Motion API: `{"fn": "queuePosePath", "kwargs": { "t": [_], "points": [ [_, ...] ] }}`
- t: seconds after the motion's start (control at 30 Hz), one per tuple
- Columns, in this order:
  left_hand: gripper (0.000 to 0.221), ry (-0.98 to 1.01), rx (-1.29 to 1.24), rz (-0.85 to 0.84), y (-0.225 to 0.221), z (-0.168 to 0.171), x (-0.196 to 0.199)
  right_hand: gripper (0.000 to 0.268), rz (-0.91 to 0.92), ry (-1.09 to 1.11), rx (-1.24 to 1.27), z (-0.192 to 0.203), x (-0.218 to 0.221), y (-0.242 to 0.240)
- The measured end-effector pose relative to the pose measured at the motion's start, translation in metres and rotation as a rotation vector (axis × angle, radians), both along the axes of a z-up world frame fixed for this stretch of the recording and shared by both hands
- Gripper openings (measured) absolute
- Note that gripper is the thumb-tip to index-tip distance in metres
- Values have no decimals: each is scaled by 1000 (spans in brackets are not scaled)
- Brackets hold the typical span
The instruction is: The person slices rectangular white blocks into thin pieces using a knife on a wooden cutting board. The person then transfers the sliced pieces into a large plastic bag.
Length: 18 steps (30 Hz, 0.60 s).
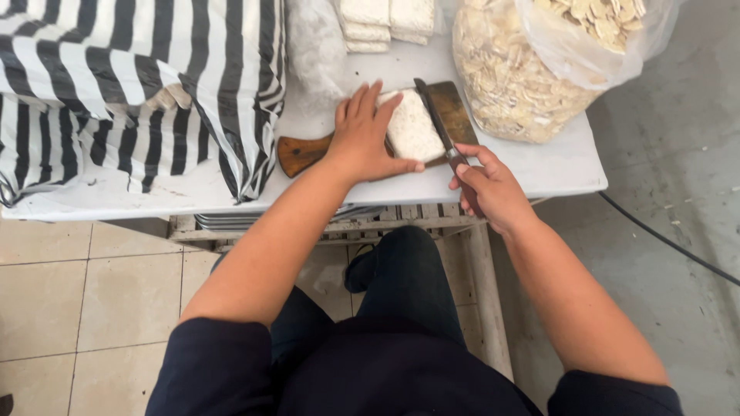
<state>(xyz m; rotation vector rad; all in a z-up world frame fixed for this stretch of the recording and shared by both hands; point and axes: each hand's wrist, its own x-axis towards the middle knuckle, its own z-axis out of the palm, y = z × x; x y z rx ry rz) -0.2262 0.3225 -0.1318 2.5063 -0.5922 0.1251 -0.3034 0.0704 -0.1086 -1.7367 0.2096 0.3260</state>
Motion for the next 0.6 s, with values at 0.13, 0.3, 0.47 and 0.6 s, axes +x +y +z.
{"fn": "queuePosePath", "kwargs": {
  "t": [0.13,0.3,0.47,0.6],
  "points": [
    [120,14,-30,-22,7,0,-5,45,1,-27,-61,12,4,4],
    [109,-92,-56,-47,9,-2,-9,54,107,-75,-74,29,-14,14],
    [98,-113,-20,-83,7,-6,-13,52,183,-29,-149,37,-31,25],
    [97,-117,3,-65,4,-7,-11,52,216,-34,-165,39,-31,29]
  ]
}}
